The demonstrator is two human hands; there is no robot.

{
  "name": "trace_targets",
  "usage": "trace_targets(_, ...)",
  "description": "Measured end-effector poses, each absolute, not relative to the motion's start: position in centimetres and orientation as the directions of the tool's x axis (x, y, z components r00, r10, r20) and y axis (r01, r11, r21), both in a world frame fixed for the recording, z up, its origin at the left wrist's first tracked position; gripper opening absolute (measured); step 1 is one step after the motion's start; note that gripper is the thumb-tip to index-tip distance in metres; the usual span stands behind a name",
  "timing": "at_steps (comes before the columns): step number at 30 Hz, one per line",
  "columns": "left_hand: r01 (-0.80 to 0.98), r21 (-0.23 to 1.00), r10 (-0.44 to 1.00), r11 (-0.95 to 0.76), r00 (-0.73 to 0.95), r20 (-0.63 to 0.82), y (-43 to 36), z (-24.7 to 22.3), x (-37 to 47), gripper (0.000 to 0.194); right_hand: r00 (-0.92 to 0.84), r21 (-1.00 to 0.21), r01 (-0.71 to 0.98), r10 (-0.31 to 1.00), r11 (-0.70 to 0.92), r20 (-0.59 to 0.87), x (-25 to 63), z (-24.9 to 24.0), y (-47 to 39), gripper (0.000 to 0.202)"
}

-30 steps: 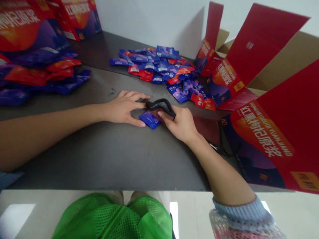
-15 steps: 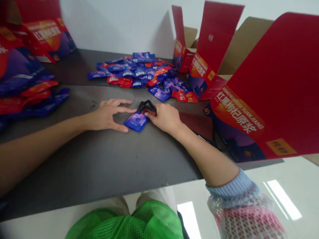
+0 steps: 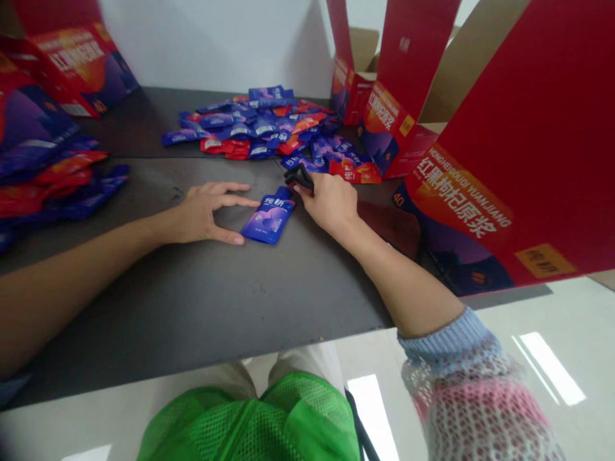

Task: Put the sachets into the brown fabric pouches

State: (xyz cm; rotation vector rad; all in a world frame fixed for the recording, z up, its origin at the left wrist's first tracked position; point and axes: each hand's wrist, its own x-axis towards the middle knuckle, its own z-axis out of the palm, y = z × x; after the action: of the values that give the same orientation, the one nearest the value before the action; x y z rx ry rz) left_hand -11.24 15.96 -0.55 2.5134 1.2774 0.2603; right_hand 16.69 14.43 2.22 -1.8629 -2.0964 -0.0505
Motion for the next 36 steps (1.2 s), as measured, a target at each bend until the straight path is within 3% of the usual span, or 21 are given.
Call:
trace_targets(4,0.751,0.354,0.81,-0.557,0.585,0.032,16.1,-0.7,-11.2,0.088,-0.384,-0.237,0.85,0.862,0.47,0.33,16.4,2.5,13.5,0.039)
trace_targets(7,0.744,0.357,0.806,-0.565,0.591,0.045,16.1,-0.9,-11.3,0.088,-0.686,-0.149,0.664,0.676,0.733,0.269,15.8,2.3,12.6,0.036)
trace_targets(10,0.742,0.343,0.798,-0.576,0.601,0.039,16.0,-1.0,-11.3,0.081,-0.817,-0.026,0.55,0.545,0.835,0.187,15.4,2.2,12.3,0.036)
trace_targets(13,0.734,0.356,0.797,-0.578,0.602,0.05,16.0,-1.1,-11.3,0.081,-0.749,0.054,0.655,0.638,0.754,0.177,15.5,2.3,12.5,0.038)
trace_targets(17,0.74,0.368,0.808,-0.563,0.587,0.054,16.1,-1.1,-11.2,0.085,-0.606,0.073,0.794,0.776,0.603,0.174,15.9,2.3,13.2,0.052)
trace_targets(26,0.744,0.318,0.79,-0.587,0.612,0.026,15.7,-0.5,-11.2,0.079,-0.327,0.129,0.944,0.912,0.304,0.246,16.8,1.4,15.1,0.046)
trace_targets(30,0.745,0.309,0.789,-0.591,0.614,0.027,15.9,-0.8,-11.1,0.081,-0.331,0.061,0.943,0.893,0.328,0.305,16.9,1.6,14.9,0.045)
trace_targets(36,0.727,0.325,0.777,-0.605,0.628,0.043,15.7,-0.8,-11.2,0.078,-0.473,-0.16,0.785,0.746,0.598,0.468,16.7,1.3,13.9,0.043)
